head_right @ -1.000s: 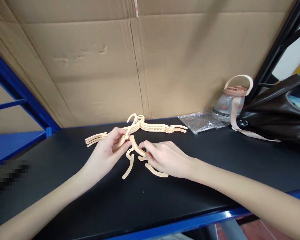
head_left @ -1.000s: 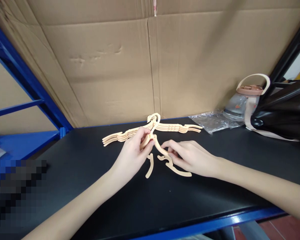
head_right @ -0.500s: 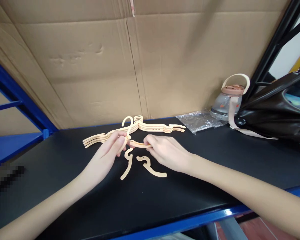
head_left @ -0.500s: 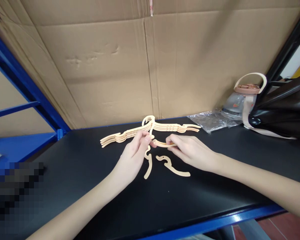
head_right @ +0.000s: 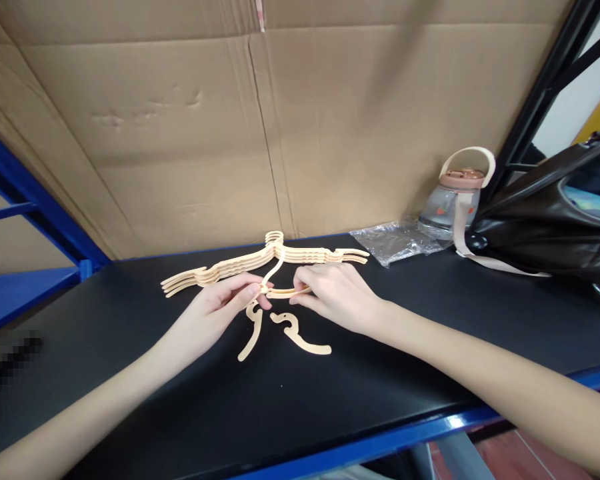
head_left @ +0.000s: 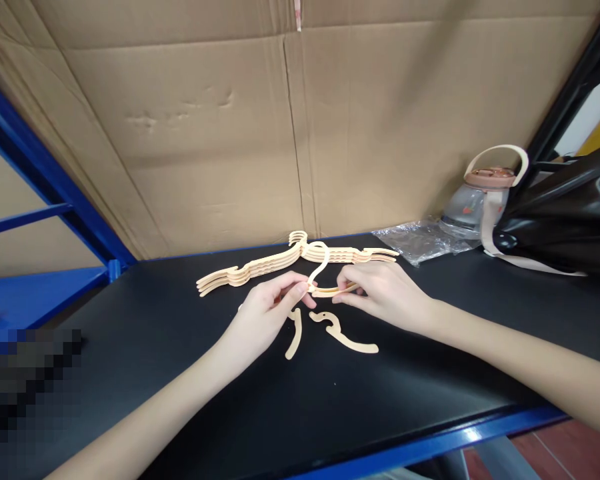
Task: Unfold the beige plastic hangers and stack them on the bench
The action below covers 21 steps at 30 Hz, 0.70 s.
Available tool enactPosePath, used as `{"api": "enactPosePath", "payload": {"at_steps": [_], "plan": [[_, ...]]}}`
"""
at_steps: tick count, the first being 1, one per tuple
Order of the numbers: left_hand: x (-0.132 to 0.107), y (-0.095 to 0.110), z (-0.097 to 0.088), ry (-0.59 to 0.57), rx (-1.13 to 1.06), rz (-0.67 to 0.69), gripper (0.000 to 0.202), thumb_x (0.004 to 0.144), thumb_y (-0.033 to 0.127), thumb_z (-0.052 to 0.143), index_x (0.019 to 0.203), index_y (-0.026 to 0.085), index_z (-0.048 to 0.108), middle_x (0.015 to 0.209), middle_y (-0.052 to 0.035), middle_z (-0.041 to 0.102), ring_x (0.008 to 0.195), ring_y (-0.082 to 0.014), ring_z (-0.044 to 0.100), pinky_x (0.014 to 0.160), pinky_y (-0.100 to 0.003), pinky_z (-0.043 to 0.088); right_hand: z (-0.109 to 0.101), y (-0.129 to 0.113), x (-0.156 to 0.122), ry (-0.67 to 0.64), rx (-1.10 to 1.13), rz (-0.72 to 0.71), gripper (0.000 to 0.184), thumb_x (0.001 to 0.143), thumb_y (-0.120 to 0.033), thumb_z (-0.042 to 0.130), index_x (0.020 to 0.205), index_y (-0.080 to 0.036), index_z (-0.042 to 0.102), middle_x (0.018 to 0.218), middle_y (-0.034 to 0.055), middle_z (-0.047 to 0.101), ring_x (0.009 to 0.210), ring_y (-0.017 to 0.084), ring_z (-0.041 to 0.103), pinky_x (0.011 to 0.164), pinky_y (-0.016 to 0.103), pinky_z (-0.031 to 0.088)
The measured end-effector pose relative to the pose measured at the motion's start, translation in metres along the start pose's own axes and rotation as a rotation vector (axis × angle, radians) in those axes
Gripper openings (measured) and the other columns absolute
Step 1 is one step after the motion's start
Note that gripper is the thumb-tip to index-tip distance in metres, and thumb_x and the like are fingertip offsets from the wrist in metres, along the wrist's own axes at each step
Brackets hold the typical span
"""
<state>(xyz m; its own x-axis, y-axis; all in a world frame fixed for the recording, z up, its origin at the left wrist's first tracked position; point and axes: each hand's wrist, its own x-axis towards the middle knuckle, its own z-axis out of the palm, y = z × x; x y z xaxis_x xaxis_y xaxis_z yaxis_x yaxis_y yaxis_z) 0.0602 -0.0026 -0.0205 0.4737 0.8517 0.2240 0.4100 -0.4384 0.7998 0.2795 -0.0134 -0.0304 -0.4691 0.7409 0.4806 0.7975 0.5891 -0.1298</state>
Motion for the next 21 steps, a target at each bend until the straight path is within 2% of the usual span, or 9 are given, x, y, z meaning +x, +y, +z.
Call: {"api": "enactPosePath", "payload": {"at_steps": [3,5,8,11,14,18,21], "plan": [[0.001,0.001,-0.002,-0.027,-0.048,0.009,0.022,0.091,0.038,0.047,0.090,0.020,0.059,0.073,0.0011,0.062,0.074,-0.0160,0.058,0.069,-0.027,0.043,0.000,0.001,0.000,0.017,-0.007,-0.023,0.016,0.085,-0.030,0.064,0.078,-0.019,0.056,0.071,-0.0024,0.063,0.065,0.013,0.057,0.060,0.024,0.031],[0.002,0.002,-0.004,-0.089,-0.104,0.012,0.020,0.090,0.036,0.048,0.091,0.019,0.058,0.072,0.0018,0.060,0.072,-0.0144,0.058,0.069,-0.026,0.044,0.000,0.001,-0.001,0.017,0.000,-0.050,0.015,0.086,-0.029,0.063,0.078,-0.018,0.056,0.071,-0.0022,0.063,0.066,0.013,0.057,0.060,0.024,0.031],[0.003,0.000,-0.007,-0.188,-0.149,0.019,0.017,0.089,0.032,0.050,0.087,0.018,0.058,0.074,0.0016,0.059,0.072,-0.0127,0.057,0.069,-0.024,0.045,0.000,0.001,-0.002,-0.001,0.015,-0.104,0.015,0.087,-0.026,0.062,0.077,-0.018,0.055,0.070,-0.0021,0.063,0.064,0.013,0.056,0.058,0.024,0.029],[0.004,-0.001,-0.009,-0.227,-0.136,0.019,0.015,0.087,0.030,0.053,0.080,0.017,0.057,0.075,0.0011,0.059,0.073,-0.0125,0.056,0.068,-0.024,0.045,0.001,0.000,-0.003,-0.019,0.017,-0.139,0.015,0.087,-0.026,0.061,0.076,-0.018,0.054,0.071,-0.0019,0.062,0.063,0.013,0.054,0.057,0.024,0.029],[0.003,-0.001,-0.009,-0.262,-0.144,0.017,0.014,0.088,0.029,0.051,0.082,0.017,0.054,0.076,0.0006,0.058,0.071,-0.0127,0.056,0.068,-0.025,0.046,0.000,-0.001,-0.003,-0.039,0.019,-0.142,0.015,0.087,-0.025,0.061,0.076,-0.018,0.053,0.071,-0.0019,0.062,0.063,0.012,0.054,0.057,0.024,0.029],[0.001,-0.001,-0.010,-0.201,-0.090,0.036,0.013,0.090,0.021,0.039,0.080,0.019,0.046,0.069,0.0035,0.050,0.061,-0.0095,0.047,0.058,-0.022,0.041,-0.001,0.002,-0.002,-0.001,-0.015,-0.102,0.016,0.089,-0.028,0.057,0.078,-0.018,0.052,0.070,-0.0013,0.061,0.064,0.013,0.055,0.058,0.024,0.030],[0.001,-0.001,-0.011,-0.152,-0.034,0.055,0.017,0.090,0.018,0.032,0.078,0.019,0.043,0.066,0.0046,0.045,0.058,-0.0087,0.040,0.054,-0.021,0.036,-0.001,0.004,-0.001,0.054,-0.012,-0.090,0.011,0.089,-0.028,0.055,0.088,-0.018,0.051,0.069,-0.0013,0.060,0.059,0.013,0.052,0.057,0.023,0.032]]}}
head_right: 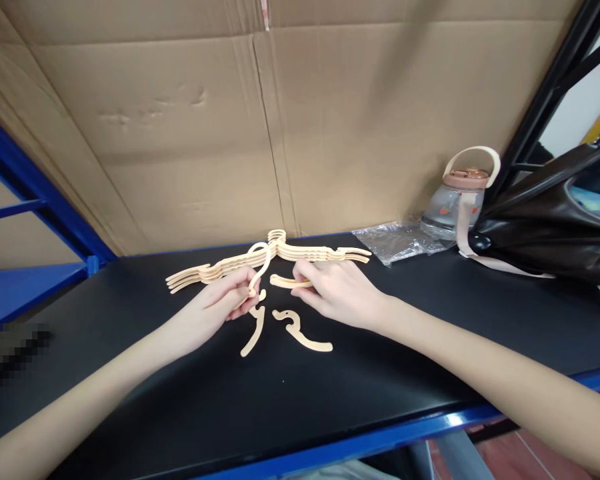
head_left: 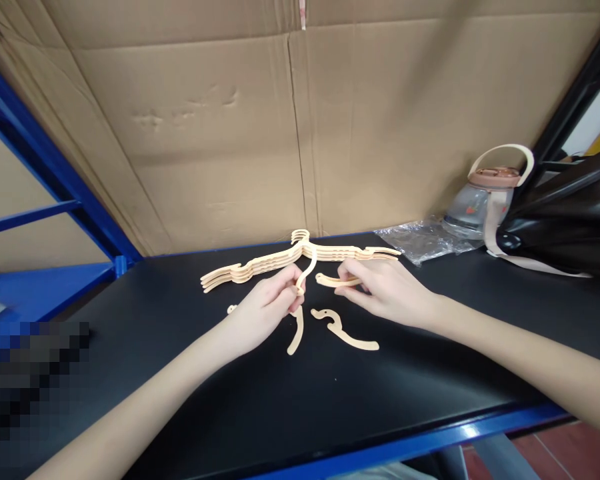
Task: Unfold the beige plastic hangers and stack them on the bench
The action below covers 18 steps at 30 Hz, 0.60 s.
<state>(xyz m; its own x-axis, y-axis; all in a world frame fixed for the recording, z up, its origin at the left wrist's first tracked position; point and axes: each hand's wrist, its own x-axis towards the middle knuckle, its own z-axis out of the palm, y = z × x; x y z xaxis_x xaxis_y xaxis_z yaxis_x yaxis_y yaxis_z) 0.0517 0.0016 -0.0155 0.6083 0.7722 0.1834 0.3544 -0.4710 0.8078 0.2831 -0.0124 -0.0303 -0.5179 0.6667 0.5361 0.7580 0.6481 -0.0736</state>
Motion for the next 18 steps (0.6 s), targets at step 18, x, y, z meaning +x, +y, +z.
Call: {"api": "enactPosePath", "payload": {"at_steps": [18], "plan": [[0.006,-0.009,-0.006,0.309,-0.034,0.023,0.011,0.092,0.021,0.033,0.095,0.022,0.044,0.068,0.0058,0.047,0.049,-0.0076,0.037,0.046,-0.021,0.031,-0.033,-0.051,-0.020,-0.650,0.156,-0.196,0.032,0.078,-0.046,0.062,0.106,-0.031,0.069,0.050,-0.0013,0.062,0.046,0.016,0.055,0.047,0.025,0.024]]}}
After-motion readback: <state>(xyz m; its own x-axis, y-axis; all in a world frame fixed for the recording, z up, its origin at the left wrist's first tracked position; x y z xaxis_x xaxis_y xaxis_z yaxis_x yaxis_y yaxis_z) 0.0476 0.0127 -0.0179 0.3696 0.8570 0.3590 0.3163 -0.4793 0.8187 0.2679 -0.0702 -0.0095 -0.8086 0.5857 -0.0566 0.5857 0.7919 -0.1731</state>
